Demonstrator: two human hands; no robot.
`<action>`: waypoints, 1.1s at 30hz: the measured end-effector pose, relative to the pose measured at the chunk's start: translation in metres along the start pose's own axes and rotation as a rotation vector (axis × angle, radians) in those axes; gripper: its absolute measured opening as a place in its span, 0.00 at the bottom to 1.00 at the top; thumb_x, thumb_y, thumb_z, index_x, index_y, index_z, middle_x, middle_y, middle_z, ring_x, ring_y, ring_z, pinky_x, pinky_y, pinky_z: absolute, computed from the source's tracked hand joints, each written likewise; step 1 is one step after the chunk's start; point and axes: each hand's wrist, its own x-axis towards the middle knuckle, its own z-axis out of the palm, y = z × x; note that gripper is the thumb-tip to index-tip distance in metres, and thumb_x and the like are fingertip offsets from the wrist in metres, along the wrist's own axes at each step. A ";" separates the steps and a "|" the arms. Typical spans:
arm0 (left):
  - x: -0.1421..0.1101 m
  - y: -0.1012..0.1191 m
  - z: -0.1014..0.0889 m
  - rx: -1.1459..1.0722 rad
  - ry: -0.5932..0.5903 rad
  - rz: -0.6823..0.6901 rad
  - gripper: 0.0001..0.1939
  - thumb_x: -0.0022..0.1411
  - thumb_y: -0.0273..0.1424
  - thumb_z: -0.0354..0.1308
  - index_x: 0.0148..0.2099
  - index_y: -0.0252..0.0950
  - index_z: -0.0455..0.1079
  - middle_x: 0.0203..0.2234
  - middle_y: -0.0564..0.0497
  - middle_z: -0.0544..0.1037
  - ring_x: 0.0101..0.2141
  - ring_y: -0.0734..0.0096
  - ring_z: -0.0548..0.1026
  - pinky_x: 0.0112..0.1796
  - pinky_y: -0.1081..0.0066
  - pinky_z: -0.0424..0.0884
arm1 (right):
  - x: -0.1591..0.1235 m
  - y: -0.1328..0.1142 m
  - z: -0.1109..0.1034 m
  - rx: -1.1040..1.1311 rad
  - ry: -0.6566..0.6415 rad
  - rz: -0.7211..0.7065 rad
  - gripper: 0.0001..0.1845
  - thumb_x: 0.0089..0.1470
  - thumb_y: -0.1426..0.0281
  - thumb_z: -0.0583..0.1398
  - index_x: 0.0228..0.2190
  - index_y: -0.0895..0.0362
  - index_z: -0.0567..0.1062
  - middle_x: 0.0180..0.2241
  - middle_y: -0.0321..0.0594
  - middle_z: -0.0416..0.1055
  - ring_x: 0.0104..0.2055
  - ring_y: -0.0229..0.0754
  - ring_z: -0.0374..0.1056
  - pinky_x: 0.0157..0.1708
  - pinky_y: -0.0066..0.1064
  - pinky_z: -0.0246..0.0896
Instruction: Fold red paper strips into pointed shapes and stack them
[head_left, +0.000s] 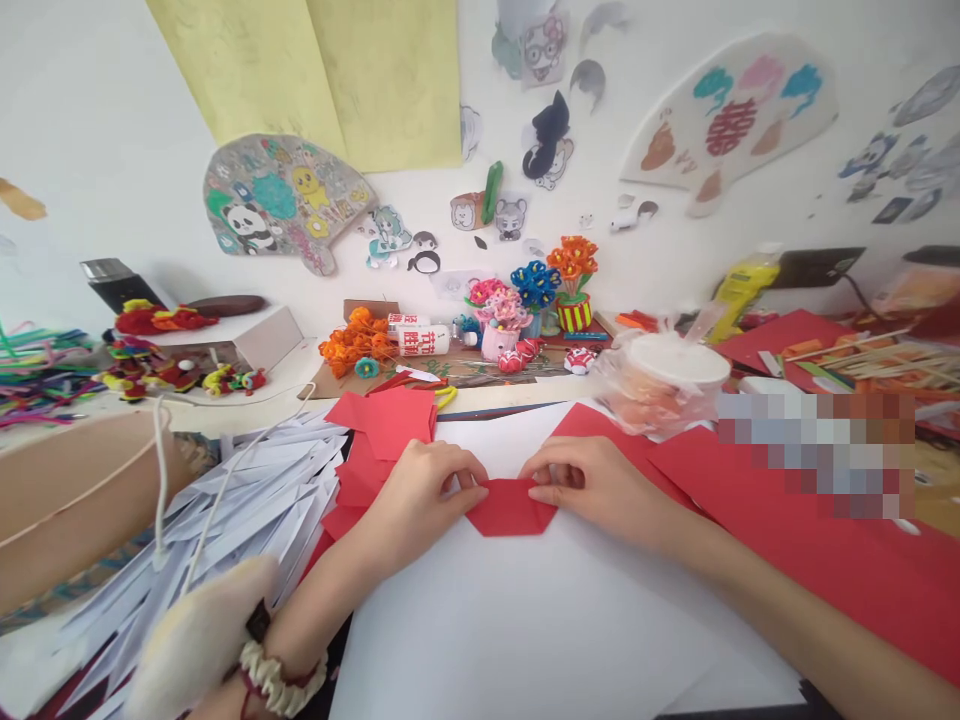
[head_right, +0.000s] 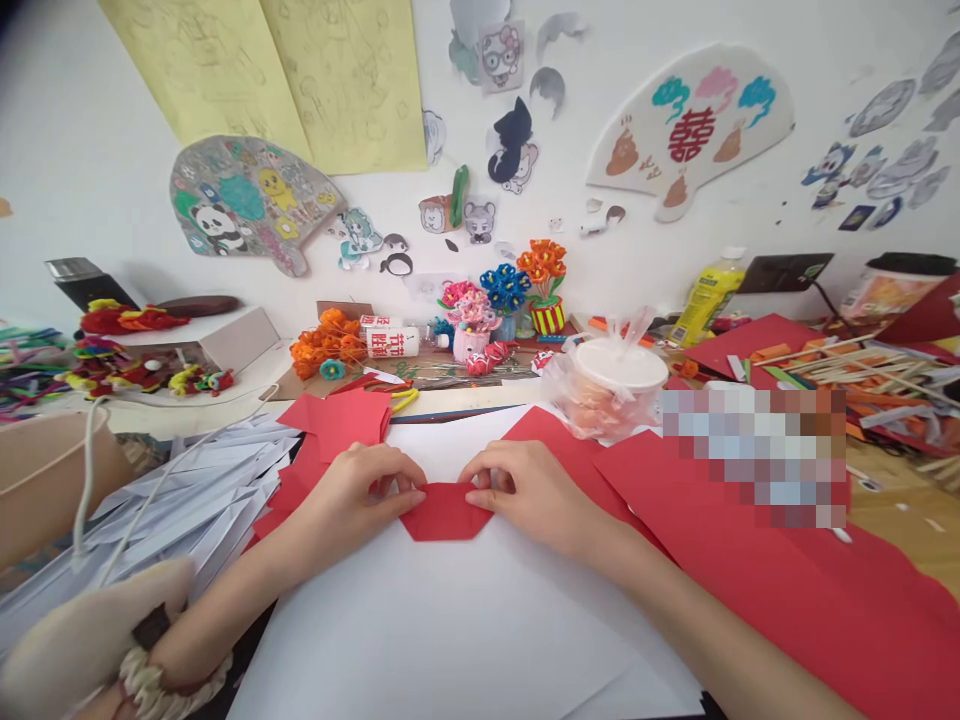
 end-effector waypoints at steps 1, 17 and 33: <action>0.000 0.000 0.000 0.003 0.001 0.006 0.03 0.57 0.30 0.58 0.31 0.40 0.72 0.26 0.56 0.77 0.27 0.71 0.70 0.36 0.69 0.61 | 0.000 0.000 0.000 -0.008 0.013 -0.005 0.04 0.49 0.68 0.62 0.29 0.52 0.79 0.26 0.37 0.71 0.24 0.37 0.61 0.23 0.29 0.54; -0.007 -0.003 0.002 0.453 0.032 0.478 0.12 0.65 0.23 0.48 0.41 0.36 0.73 0.24 0.51 0.72 0.28 0.70 0.66 0.27 0.68 0.58 | -0.018 0.005 0.004 -0.462 0.029 -0.439 0.16 0.62 0.75 0.49 0.39 0.57 0.76 0.33 0.44 0.74 0.34 0.42 0.67 0.32 0.33 0.63; -0.009 0.005 0.004 0.623 0.106 0.651 0.12 0.66 0.21 0.47 0.36 0.30 0.72 0.21 0.52 0.68 0.24 0.71 0.62 0.23 0.69 0.57 | -0.016 -0.007 0.012 -0.864 0.208 -0.752 0.15 0.60 0.82 0.51 0.30 0.65 0.76 0.22 0.42 0.67 0.28 0.40 0.61 0.26 0.31 0.58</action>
